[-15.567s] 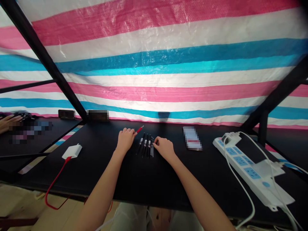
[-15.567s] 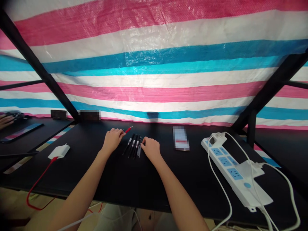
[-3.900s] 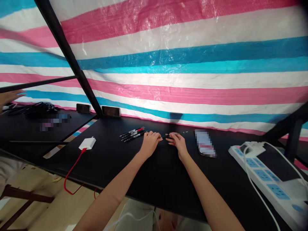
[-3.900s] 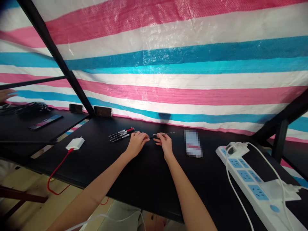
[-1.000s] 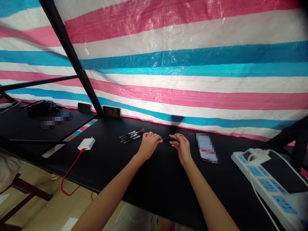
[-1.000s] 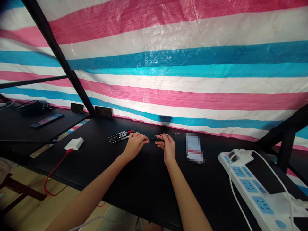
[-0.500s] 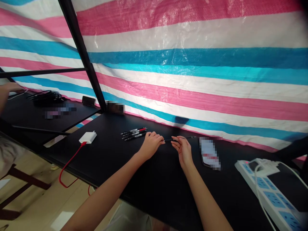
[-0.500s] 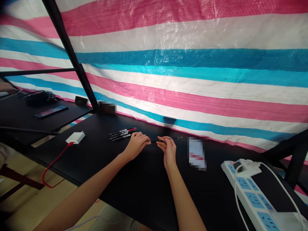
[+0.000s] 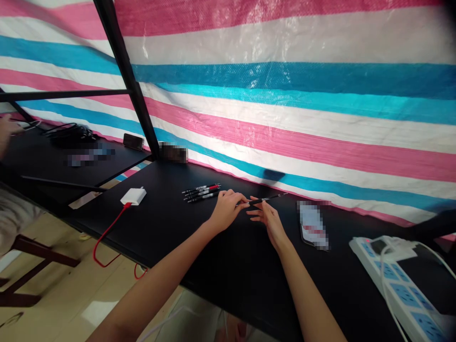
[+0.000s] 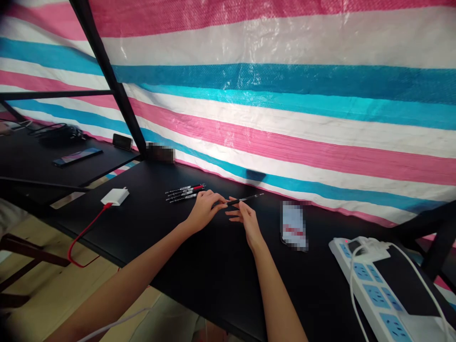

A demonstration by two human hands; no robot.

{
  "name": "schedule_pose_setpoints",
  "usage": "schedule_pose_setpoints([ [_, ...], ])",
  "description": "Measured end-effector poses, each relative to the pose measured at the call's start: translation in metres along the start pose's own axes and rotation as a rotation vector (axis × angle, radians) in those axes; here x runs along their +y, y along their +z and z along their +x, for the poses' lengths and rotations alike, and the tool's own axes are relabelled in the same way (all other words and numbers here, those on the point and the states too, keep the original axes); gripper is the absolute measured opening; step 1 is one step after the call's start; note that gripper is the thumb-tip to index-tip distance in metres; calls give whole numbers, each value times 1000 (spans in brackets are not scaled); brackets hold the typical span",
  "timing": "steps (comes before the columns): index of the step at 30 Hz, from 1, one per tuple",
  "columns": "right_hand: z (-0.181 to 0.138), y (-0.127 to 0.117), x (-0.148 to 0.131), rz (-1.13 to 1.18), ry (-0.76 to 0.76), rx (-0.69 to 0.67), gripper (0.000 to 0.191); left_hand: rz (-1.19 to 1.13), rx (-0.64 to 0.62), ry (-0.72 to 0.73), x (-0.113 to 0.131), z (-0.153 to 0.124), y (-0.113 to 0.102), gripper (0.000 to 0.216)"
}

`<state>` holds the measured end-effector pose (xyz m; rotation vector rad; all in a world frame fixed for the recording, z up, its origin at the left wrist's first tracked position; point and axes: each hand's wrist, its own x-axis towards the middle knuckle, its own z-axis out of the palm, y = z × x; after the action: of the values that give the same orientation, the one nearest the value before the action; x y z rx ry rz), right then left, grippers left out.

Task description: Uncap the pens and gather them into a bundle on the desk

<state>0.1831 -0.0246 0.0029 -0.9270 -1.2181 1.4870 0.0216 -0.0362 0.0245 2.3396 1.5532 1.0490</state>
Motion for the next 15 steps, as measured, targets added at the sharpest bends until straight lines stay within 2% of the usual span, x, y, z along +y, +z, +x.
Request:
schedule_pose_setpoints([
  [5,4,-10,4,-40,-38,109,44,-456,-19,-115,-8,5,1,24],
  [7,6,-14,7,-50,-40,156,42,-506,-16,-136,-13,7,-1,26],
  [9,8,-17,10,-52,-39,196,40,-397,-9,-123,-18,8,-5,25],
  [15,10,-20,16,-105,-40,178,31,332,16,-6,-41,4,-15,17],
])
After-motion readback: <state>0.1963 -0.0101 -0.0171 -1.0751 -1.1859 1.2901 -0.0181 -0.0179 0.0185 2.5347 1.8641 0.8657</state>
